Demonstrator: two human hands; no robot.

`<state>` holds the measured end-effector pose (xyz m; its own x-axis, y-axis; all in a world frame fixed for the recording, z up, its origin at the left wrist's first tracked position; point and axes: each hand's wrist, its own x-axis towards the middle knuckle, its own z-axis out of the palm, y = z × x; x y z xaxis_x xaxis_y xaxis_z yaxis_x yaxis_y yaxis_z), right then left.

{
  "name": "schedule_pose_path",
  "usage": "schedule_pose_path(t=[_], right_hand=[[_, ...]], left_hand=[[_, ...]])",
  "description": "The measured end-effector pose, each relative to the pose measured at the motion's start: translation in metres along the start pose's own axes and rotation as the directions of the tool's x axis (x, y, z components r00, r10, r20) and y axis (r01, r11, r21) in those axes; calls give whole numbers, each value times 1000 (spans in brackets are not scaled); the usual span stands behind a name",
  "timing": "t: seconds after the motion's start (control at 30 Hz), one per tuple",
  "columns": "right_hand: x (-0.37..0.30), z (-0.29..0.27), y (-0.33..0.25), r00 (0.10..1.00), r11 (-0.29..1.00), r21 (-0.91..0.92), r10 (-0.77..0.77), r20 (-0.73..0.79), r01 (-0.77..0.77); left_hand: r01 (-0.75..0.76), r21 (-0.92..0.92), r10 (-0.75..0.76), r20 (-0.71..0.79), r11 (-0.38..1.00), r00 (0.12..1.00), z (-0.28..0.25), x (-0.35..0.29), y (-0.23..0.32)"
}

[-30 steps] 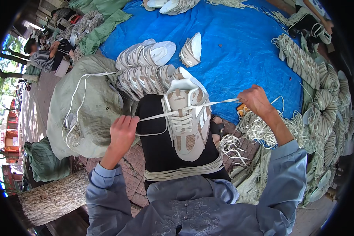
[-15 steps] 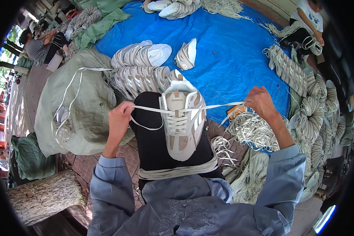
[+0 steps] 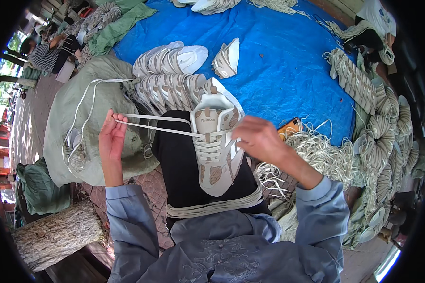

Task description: The person sits on the ground and laces a white sneaker by hand, threading the laces through the eyelets and tying them. They then pick up a second shoe from a nearby pile and begin the same lacing process.

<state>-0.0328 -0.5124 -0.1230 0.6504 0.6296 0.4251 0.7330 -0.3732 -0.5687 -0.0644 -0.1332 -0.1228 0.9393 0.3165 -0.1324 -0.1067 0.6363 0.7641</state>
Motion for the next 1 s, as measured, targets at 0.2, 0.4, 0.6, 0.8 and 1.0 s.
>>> schedule_pose_path(t=[0.2, 0.4, 0.6, 0.8, 1.0], right_hand=[[20, 38, -7, 995, 942, -328, -44, 87, 71], [28, 51, -17, 977, 829, -542, -25, 210, 138], [34, 52, 6, 910, 933, -253, 322, 262, -257], [26, 51, 28, 902, 927, -24, 370, 221, -374], [20, 51, 14, 960, 960, -76, 263, -96, -271]], left_hand=[[-15, -156, 30, 98, 988, 995, 38, -10, 5], [-115, -285, 199, 284, 952, 938, 71, 4, 28], [-137, -118, 133, -42, 984, 990, -20, 24, 27], [-119, 27, 120, -387, 993, 914, -137, 35, 23], [-138, 193, 217, -484, 971, 848, -188, 34, 44]])
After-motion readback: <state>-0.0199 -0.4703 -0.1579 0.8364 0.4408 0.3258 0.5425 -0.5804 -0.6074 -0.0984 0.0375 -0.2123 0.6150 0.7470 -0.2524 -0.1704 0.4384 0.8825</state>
